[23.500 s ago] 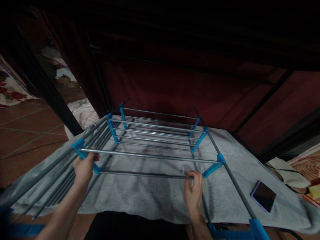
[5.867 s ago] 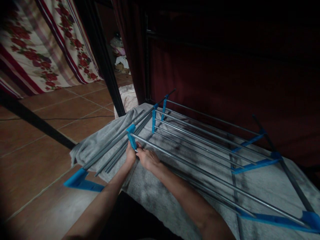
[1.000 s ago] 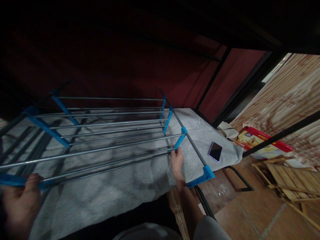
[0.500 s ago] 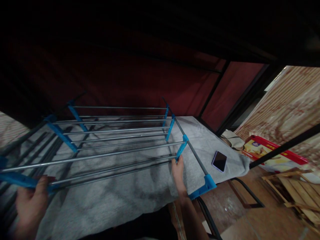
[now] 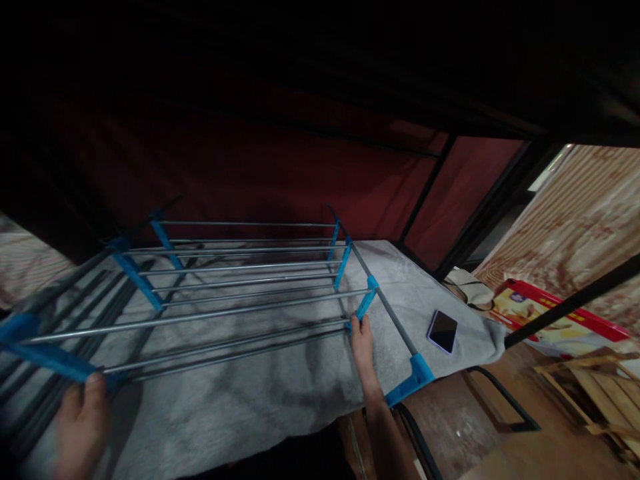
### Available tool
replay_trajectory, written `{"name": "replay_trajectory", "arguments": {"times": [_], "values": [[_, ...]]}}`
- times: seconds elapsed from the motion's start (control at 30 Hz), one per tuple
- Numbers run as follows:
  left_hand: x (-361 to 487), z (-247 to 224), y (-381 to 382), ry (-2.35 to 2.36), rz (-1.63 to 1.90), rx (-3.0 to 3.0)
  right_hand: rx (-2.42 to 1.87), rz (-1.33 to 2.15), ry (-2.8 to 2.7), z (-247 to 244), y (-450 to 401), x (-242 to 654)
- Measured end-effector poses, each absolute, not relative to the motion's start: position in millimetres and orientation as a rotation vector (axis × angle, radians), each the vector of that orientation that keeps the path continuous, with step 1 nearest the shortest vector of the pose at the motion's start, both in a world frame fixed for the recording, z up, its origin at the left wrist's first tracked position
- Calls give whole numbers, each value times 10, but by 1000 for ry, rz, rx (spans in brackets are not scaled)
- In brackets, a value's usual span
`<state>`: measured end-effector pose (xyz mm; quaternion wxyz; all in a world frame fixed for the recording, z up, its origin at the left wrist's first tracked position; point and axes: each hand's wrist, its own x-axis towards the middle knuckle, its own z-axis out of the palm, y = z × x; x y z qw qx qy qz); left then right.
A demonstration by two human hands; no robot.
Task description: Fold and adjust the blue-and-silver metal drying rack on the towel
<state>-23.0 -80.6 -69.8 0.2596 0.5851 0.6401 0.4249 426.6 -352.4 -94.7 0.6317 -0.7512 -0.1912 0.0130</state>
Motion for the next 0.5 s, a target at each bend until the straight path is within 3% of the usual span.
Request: {"name": "replay_trajectory", "arguments": {"times": [0.3,0.5], "values": [[-132,-442,-636,1709,1086,1293,-1631,80,-270,-1047,-3342,4429],[-124,-522,-578,1650,1173,1301,-1535,110,-263,-1079,-3309,4393]]}}
